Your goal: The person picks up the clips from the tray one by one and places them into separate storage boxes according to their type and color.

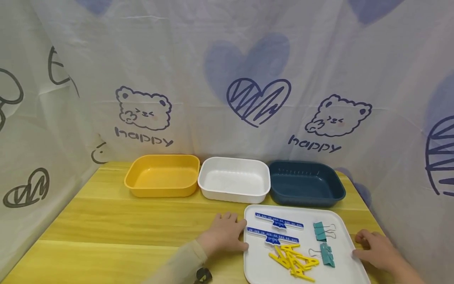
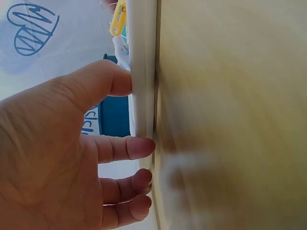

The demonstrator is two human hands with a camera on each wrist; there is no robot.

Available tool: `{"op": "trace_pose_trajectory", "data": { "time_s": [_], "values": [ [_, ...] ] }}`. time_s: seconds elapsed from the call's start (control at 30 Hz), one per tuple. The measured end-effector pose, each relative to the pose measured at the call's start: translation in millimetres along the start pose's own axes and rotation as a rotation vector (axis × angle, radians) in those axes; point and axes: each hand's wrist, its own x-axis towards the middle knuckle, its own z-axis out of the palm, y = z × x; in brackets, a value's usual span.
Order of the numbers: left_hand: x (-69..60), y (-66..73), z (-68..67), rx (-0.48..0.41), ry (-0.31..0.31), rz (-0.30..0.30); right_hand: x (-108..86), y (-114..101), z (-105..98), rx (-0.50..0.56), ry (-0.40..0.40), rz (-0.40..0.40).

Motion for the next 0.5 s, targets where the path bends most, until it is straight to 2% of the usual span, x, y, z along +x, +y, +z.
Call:
{"op": "trace_pose_trajectory", "data": {
  "time_s": [0.07,0.13,0.3,0.5],
  "values": [
    [-2.3,-5.4,0.6,-0.009,-0.001,-0.002,-0.2,-5,1,-0.021,0.045,-0.055],
    [-5.4,-10.9,0.6,-0.013,-0.003,-0.001,0.8,-12,1,-0.027,0.053,-0.084],
    [-15.0,-25.2,0.6,-0.022,-0.003,0.004,7.3,-30,1,-0.011,-0.022,-0.069],
    [-25.8,-41.0,0.4,-0.025,0.001,-0.015,12.6,-50,5,-0.019,-0.048,-0.069]
  ]
}}
